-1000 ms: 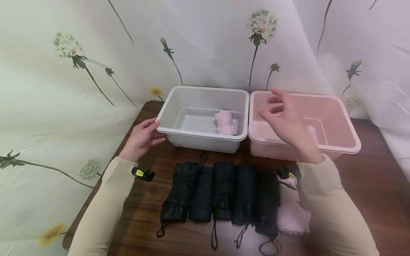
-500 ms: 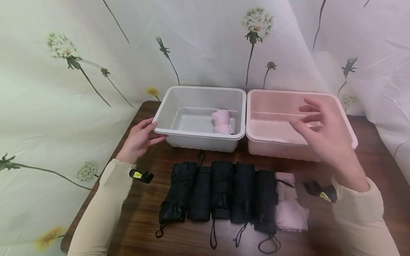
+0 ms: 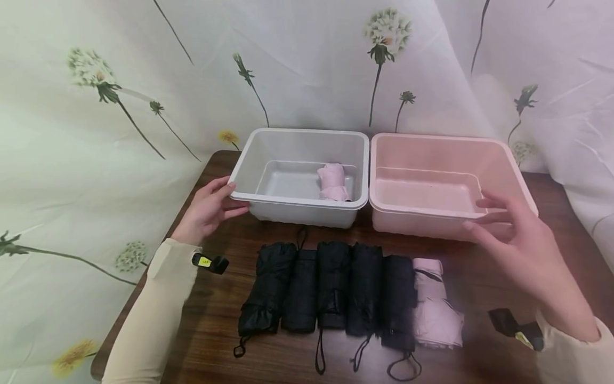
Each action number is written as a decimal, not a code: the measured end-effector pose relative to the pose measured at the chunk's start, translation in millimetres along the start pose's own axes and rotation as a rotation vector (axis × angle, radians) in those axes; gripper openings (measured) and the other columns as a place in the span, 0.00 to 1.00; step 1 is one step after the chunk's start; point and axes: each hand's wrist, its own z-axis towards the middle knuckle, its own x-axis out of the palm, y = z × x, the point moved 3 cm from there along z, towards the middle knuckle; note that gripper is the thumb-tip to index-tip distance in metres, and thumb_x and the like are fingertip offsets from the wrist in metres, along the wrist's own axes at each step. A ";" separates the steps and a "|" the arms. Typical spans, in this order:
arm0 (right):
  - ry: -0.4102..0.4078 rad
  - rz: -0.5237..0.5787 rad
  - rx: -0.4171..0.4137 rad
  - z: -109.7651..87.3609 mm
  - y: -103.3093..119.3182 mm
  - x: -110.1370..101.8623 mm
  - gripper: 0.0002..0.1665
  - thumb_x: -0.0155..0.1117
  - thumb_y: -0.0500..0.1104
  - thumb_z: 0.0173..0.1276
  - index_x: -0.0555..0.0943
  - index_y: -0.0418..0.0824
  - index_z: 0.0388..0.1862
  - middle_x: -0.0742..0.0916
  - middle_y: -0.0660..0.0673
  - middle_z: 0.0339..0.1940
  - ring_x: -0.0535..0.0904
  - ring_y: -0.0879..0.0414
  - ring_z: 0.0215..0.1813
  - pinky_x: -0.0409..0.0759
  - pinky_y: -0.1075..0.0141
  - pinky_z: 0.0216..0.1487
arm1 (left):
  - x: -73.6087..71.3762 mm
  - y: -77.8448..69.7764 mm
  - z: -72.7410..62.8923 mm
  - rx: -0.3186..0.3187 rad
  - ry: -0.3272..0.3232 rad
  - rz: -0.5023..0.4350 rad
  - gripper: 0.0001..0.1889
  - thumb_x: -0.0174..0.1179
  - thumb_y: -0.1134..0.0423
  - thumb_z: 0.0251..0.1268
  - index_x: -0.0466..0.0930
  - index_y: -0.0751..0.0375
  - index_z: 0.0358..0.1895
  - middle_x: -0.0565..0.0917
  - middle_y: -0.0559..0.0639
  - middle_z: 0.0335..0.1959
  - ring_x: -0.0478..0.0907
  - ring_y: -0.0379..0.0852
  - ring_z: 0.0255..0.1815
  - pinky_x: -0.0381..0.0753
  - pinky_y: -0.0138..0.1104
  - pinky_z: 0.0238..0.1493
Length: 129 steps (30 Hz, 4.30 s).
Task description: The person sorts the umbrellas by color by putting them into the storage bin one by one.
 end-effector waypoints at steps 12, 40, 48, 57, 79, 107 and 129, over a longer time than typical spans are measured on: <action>0.199 -0.151 -0.023 -29.5 -52.4 58.8 0.43 0.69 0.48 0.63 0.63 0.30 0.68 0.79 0.30 0.51 0.80 0.37 0.47 0.76 0.42 0.47 | 0.9 -0.3 -1.9 -0.004 -0.015 0.014 0.31 0.52 0.54 0.73 0.54 0.54 0.74 0.67 0.57 0.65 0.85 0.43 0.42 0.84 0.44 0.48; 0.575 -0.415 0.273 -68.8 -62.5 110.8 0.73 0.66 0.74 0.49 0.46 0.32 0.76 0.67 0.18 0.62 0.76 0.28 0.52 0.78 0.36 0.43 | 1.2 0.2 -4.4 -0.008 -0.034 0.012 0.31 0.52 0.55 0.73 0.54 0.55 0.74 0.67 0.57 0.64 0.86 0.43 0.40 0.82 0.46 0.49; 0.470 -0.425 0.248 -62.9 -71.2 102.0 0.66 0.72 0.65 0.48 0.53 0.30 0.73 0.75 0.25 0.52 0.76 0.33 0.45 0.78 0.43 0.33 | 0.5 0.0 -2.9 -0.004 -0.023 0.002 0.31 0.53 0.54 0.73 0.54 0.54 0.74 0.65 0.58 0.65 0.86 0.43 0.41 0.79 0.48 0.52; 0.501 -0.421 0.276 -59.7 -77.2 97.7 0.64 0.69 0.66 0.49 0.53 0.31 0.73 0.77 0.26 0.50 0.78 0.40 0.39 0.77 0.48 0.30 | 0.4 0.2 -2.5 -0.002 -0.026 0.001 0.31 0.52 0.54 0.73 0.54 0.54 0.74 0.66 0.57 0.65 0.86 0.43 0.40 0.79 0.48 0.52; 0.474 -0.429 0.271 -58.3 -75.4 103.9 0.62 0.70 0.62 0.51 0.53 0.30 0.72 0.75 0.24 0.45 0.78 0.40 0.34 0.77 0.49 0.27 | -0.1 2.2 -1.1 -0.007 -0.013 -0.016 0.31 0.52 0.55 0.73 0.54 0.55 0.74 0.68 0.57 0.63 0.85 0.44 0.41 0.83 0.48 0.48; 0.306 -0.177 0.096 -53.1 -54.3 80.8 0.51 0.75 0.46 0.52 0.59 0.29 0.68 0.79 0.32 0.51 0.79 0.44 0.43 0.79 0.50 0.41 | 0.4 0.2 -3.9 -0.003 -0.010 -0.004 0.31 0.52 0.55 0.74 0.54 0.56 0.75 0.69 0.57 0.62 0.85 0.44 0.41 0.87 0.43 0.42; 0.153 0.054 0.039 -44.3 -30.1 64.4 0.48 0.75 0.38 0.54 0.61 0.38 0.71 0.80 0.35 0.51 0.76 0.66 0.40 0.77 0.68 0.34 | -0.9 0.4 -4.8 0.003 -0.012 0.015 0.31 0.52 0.54 0.73 0.53 0.54 0.75 0.67 0.58 0.64 0.84 0.42 0.41 0.82 0.48 0.50</action>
